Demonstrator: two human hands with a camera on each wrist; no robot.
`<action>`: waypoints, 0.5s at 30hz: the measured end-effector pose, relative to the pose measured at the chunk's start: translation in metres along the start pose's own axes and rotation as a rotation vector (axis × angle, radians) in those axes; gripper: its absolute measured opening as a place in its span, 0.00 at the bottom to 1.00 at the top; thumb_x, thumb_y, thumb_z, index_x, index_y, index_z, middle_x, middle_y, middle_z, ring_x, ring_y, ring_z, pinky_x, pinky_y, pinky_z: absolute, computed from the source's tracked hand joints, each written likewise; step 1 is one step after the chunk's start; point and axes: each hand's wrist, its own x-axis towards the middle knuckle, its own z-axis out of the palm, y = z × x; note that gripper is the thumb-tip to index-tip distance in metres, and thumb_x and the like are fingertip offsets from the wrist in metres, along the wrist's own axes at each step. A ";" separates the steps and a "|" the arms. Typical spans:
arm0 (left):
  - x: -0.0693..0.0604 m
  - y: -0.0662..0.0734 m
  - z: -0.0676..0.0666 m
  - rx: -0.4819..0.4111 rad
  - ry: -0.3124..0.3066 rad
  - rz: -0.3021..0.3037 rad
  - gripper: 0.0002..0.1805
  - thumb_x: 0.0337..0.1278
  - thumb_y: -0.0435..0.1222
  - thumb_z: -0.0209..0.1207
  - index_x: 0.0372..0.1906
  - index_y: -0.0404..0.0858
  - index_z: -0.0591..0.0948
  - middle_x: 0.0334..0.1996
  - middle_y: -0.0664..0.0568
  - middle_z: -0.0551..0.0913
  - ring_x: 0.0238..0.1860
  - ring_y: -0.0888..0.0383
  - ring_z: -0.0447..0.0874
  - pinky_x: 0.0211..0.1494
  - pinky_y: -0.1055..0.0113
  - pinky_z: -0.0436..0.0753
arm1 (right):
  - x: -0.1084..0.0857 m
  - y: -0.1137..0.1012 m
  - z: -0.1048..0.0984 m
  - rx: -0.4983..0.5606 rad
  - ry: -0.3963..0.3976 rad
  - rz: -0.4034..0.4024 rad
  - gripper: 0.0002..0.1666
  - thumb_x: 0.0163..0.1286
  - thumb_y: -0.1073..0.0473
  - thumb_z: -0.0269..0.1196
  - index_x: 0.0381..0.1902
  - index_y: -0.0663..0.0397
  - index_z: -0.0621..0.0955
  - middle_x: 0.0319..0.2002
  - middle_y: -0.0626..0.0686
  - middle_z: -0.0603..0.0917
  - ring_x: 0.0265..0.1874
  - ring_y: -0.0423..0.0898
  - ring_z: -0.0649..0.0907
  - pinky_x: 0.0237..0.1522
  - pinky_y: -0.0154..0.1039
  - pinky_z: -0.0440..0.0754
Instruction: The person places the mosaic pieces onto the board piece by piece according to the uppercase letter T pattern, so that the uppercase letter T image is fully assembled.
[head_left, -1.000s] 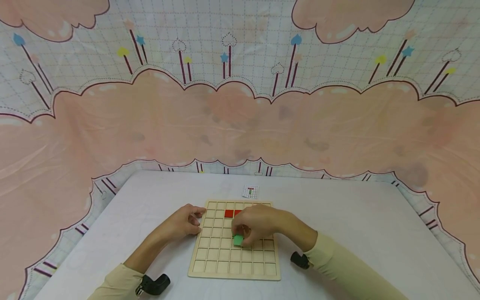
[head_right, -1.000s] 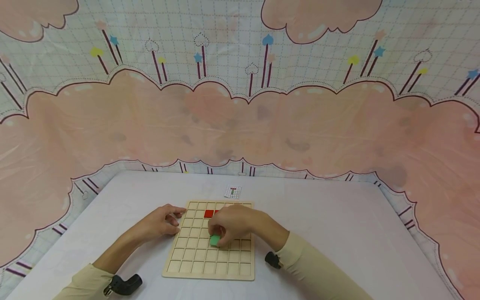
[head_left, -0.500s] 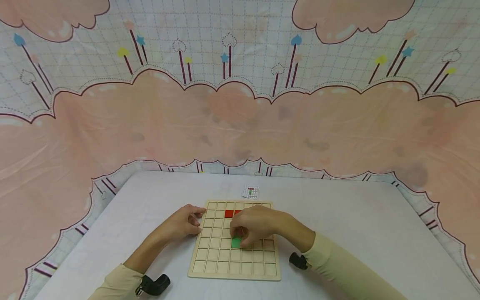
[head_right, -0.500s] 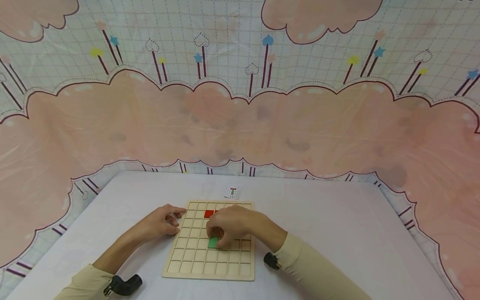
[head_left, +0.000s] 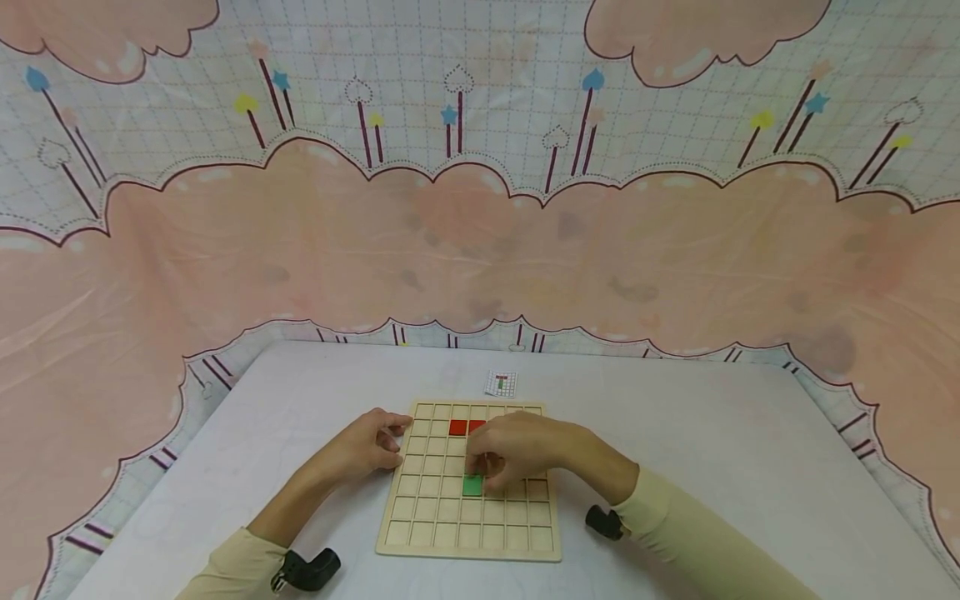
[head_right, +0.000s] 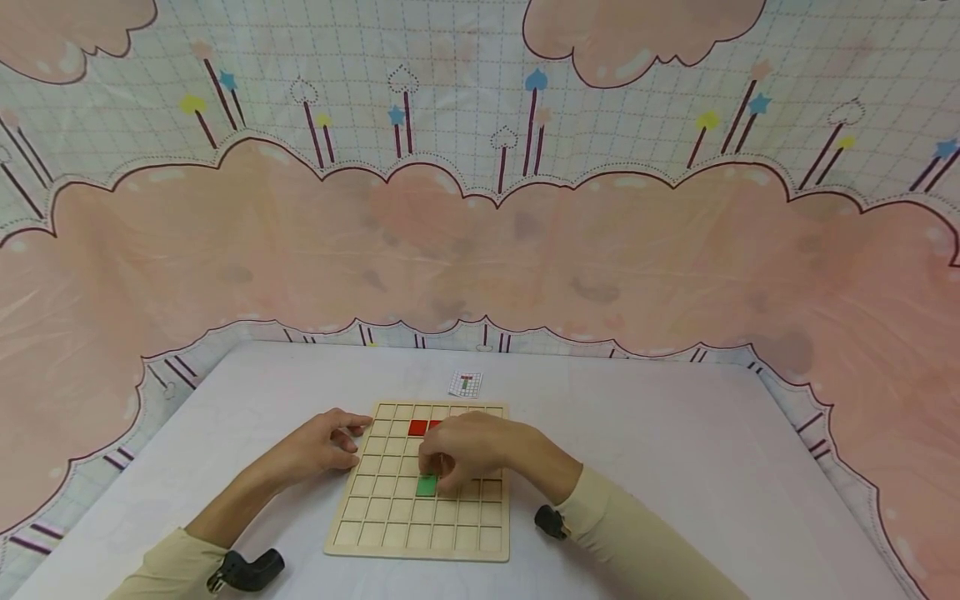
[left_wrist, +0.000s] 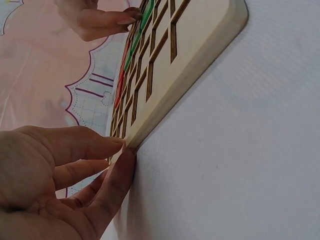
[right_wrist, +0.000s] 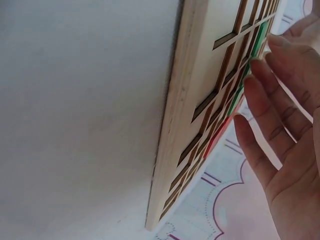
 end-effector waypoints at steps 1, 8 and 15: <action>0.000 0.000 0.000 -0.001 0.000 0.002 0.33 0.48 0.18 0.67 0.64 0.22 0.75 0.47 0.41 0.75 0.40 0.53 0.75 0.36 0.68 0.77 | -0.001 0.001 0.000 0.007 0.001 -0.002 0.08 0.66 0.52 0.71 0.42 0.38 0.85 0.35 0.35 0.81 0.35 0.33 0.77 0.38 0.27 0.74; 0.001 -0.001 0.000 0.006 0.009 -0.008 0.32 0.49 0.19 0.67 0.64 0.23 0.75 0.48 0.41 0.75 0.40 0.53 0.75 0.37 0.68 0.77 | -0.015 0.007 -0.003 -0.015 0.031 0.027 0.08 0.66 0.52 0.70 0.43 0.38 0.86 0.37 0.33 0.81 0.36 0.32 0.78 0.42 0.28 0.74; 0.001 -0.003 -0.003 0.032 0.021 -0.021 0.33 0.49 0.22 0.69 0.65 0.25 0.75 0.49 0.43 0.77 0.40 0.54 0.75 0.38 0.66 0.78 | -0.038 0.018 -0.009 0.033 0.055 0.112 0.05 0.71 0.54 0.65 0.43 0.38 0.86 0.39 0.33 0.81 0.40 0.34 0.79 0.46 0.32 0.78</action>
